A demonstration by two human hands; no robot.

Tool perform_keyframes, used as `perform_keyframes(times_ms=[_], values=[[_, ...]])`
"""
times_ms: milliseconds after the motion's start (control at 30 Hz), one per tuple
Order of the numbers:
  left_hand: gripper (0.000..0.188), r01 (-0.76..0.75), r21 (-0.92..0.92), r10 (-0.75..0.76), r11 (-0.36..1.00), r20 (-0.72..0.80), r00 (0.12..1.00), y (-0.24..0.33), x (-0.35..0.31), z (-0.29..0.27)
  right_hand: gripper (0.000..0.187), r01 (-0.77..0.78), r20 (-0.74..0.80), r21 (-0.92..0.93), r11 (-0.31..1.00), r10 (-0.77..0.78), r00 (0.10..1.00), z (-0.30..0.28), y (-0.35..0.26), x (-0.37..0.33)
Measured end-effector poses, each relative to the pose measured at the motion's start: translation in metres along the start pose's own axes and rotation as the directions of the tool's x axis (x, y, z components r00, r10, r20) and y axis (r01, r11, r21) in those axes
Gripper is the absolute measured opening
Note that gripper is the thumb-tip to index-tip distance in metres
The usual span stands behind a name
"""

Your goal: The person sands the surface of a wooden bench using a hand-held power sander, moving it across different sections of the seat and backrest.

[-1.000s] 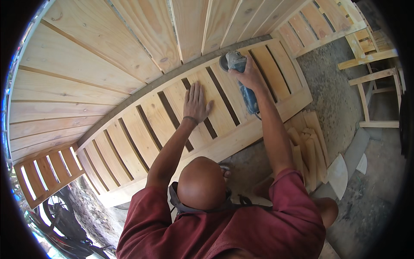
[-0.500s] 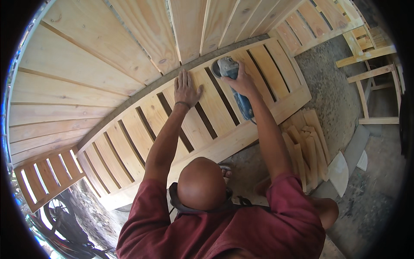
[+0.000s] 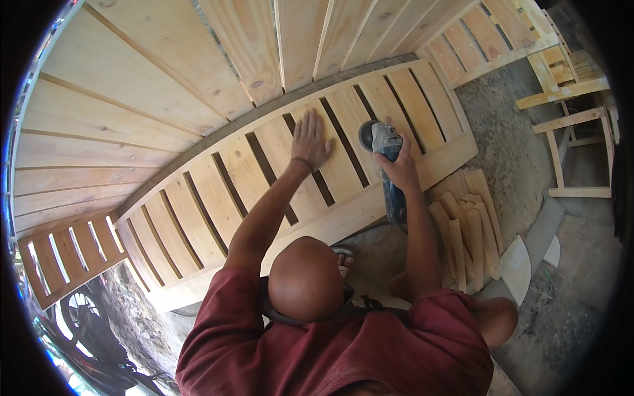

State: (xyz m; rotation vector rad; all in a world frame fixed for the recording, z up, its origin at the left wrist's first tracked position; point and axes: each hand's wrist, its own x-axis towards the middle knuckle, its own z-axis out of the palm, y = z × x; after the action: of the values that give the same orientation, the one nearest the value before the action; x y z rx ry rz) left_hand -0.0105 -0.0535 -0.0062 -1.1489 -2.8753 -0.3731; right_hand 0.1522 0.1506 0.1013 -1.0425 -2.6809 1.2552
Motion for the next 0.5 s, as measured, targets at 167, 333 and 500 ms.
perform_keyframes(times_ms=[167, 333, 500], values=[[0.075, -0.123, -0.127, 0.130, 0.984, 0.046, 0.990, 0.041, -0.094, 0.002, 0.098, 0.071, 0.034, -0.027, 0.997, -0.070, 0.997, 0.021, -0.024, 0.040], [0.071, -0.128, -0.150, 0.147, 0.980, 0.123, 0.981, 0.070, -0.179, -0.022, 0.101, 0.140, 0.018, -0.042, 0.989, -0.139, 0.990, 0.029, -0.057, 0.094], [0.070, 0.016, -0.126, 0.008, 0.992, 0.192, 0.981, 0.065, -0.237, -0.043, 0.111, 0.164, 0.170, -0.067, 0.984, -0.150, 0.974, 0.047, -0.104, 0.114]])
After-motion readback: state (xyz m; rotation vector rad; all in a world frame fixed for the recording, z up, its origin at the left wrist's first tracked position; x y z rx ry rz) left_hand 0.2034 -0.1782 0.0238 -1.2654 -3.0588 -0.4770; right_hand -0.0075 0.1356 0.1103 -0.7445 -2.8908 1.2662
